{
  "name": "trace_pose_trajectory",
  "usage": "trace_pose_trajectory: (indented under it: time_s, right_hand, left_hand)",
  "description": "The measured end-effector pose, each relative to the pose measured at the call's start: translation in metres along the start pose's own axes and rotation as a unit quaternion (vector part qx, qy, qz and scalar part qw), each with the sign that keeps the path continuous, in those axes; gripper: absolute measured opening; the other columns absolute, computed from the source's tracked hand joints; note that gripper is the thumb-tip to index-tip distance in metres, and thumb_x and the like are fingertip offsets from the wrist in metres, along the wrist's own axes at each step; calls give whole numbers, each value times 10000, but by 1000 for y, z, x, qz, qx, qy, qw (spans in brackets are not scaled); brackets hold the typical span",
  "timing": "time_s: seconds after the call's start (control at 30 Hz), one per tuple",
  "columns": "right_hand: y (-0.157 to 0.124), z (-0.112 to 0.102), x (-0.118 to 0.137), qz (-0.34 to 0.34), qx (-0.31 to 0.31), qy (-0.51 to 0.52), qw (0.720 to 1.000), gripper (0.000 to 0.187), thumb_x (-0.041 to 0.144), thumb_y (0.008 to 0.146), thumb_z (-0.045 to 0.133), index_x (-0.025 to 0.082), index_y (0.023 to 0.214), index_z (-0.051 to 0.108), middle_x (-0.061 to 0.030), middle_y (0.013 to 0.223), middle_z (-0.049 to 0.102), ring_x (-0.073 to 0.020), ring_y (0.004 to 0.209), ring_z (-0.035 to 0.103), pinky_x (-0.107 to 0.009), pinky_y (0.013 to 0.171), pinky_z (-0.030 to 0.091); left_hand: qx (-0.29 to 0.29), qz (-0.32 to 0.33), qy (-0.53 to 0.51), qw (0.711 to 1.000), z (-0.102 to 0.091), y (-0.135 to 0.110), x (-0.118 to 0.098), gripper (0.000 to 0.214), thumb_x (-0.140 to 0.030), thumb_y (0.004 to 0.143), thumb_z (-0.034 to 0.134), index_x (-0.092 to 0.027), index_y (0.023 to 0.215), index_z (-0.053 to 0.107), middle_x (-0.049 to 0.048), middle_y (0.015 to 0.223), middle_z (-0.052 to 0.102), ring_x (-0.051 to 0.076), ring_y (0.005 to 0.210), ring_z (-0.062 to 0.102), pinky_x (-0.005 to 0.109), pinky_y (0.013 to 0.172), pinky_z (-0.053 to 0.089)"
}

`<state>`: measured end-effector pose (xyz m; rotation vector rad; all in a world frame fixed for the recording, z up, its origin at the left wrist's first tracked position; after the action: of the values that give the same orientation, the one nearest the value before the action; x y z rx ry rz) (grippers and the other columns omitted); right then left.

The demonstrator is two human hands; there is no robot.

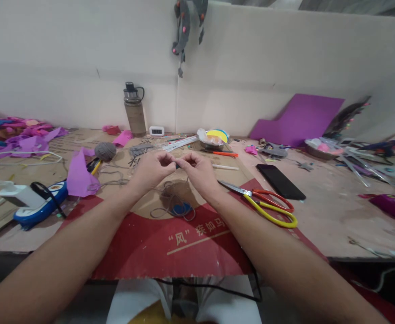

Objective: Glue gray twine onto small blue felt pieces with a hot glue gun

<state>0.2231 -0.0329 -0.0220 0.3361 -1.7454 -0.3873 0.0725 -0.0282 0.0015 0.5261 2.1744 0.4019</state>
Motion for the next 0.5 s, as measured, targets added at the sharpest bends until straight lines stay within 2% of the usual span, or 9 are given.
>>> trace_pose_trajectory:
  time_s: [0.1,0.23,0.33,0.43,0.5]
  right_hand:
    - [1,-4,-1,-3,-34,34,999,192,346,816,586,192,716,528,37,672,495,-109,647,428,-262,651,350]
    - [6,-11,-6,9,-64,70,995,294,415,890,469,210,680,452,45,631,420,-109,609,381,-262,614,327]
    - [6,-9,-9,17,-22,47,998,315,448,897,438,212,691,471,31,654,467,-117,625,415,-263,610,339]
    - [3,-1,-10,26,49,32,998,197,397,822,555,209,778,517,39,684,509,-116,633,445,-256,617,365]
    - [1,3,-11,29,67,18,997,143,338,791,582,206,797,527,47,675,516,-114,617,450,-254,613,371]
  left_hand:
    - [11,-29,-33,999,0,2,3,58,-216,692,646,-168,683,678,-5,591,596,112,545,477,245,552,344]
    - [28,-111,-175,978,3,4,14,105,-260,713,647,-167,665,644,-10,526,554,98,469,452,238,488,337]
    - [36,-139,-249,958,5,5,21,120,-266,704,677,-166,656,630,2,525,562,86,451,447,217,445,305]
    - [38,-149,-278,948,7,6,24,127,-278,706,693,-169,686,630,-8,506,544,75,426,432,199,410,257]
    - [25,-152,-291,944,7,6,23,133,-280,707,698,-170,696,624,-23,488,519,67,409,416,191,398,244]
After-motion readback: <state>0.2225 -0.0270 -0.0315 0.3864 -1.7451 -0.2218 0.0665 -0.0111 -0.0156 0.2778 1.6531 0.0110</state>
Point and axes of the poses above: each hand's wrist, its own y-axis towards the middle knuckle, its own z-axis out of the palm, x = y × z, the point moved 2 cm from there along y, towards the middle knuckle
